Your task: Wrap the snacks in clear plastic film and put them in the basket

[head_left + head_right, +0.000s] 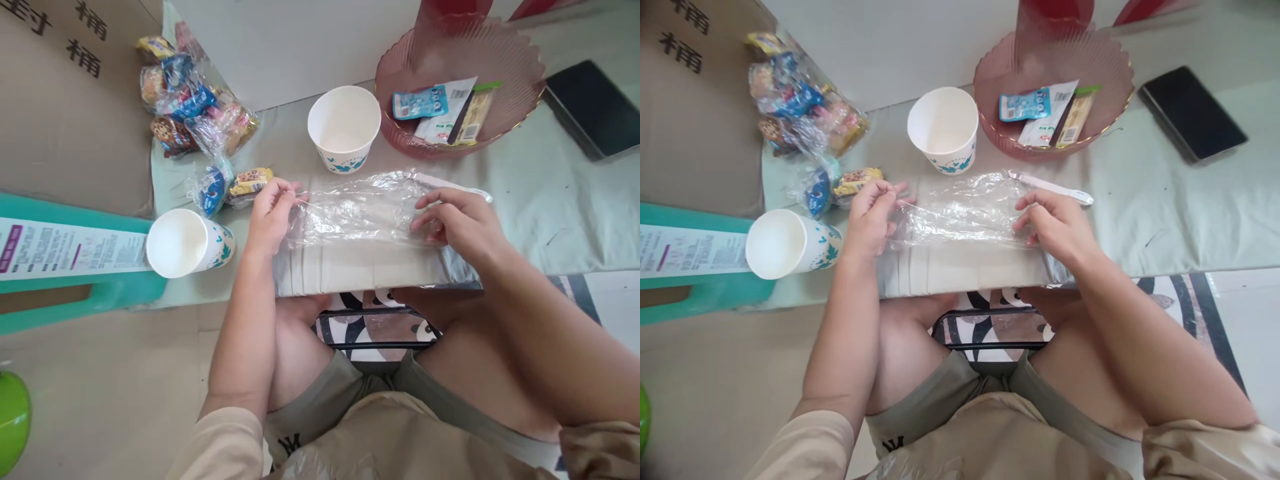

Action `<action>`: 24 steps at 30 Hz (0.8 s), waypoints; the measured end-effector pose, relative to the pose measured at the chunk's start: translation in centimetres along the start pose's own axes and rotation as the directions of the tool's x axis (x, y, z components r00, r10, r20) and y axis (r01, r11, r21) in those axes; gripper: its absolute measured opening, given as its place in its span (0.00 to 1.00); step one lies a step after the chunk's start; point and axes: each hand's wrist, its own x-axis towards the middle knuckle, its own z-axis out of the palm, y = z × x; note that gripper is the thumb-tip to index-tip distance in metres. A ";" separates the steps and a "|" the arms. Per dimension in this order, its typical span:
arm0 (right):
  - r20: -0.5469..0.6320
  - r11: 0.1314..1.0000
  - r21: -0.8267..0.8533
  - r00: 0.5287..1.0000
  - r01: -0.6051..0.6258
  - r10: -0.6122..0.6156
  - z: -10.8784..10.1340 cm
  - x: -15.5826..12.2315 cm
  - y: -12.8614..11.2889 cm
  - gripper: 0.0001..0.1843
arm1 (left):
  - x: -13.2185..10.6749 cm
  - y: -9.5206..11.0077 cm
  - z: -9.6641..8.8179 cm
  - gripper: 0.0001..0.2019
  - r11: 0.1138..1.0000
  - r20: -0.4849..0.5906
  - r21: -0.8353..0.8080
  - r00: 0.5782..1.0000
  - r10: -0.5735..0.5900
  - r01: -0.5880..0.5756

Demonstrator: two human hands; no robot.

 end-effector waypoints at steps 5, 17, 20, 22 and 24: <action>-0.089 0.924 -0.299 0.958 0.237 -0.274 -0.5 0.0 0.3 0.14 | 0.4 -0.6 0.2 0.07 0.995 0.089 0.092 0.995 0.038 -0.046; -0.054 0.596 -0.716 0.822 0.364 -0.568 -1.4 1.0 2.8 0.21 | 0.2 -0.2 -0.1 0.10 0.853 0.092 0.498 0.988 0.126 -0.155; -0.019 0.516 -0.756 0.775 0.402 -0.632 -0.8 0.6 2.5 0.29 | -0.2 0.2 0.3 0.22 0.858 0.156 0.481 0.981 0.118 -0.180; 0.060 0.475 -0.755 0.769 0.453 -0.637 -0.4 0.3 2.0 0.31 | -0.3 0.3 0.6 0.24 0.853 0.209 0.496 0.976 0.066 -0.164; 0.146 0.454 -0.731 0.766 0.510 -0.626 0.1 -0.1 1.4 0.32 | -0.4 0.3 0.8 0.18 0.851 0.271 0.509 0.963 -0.014 -0.130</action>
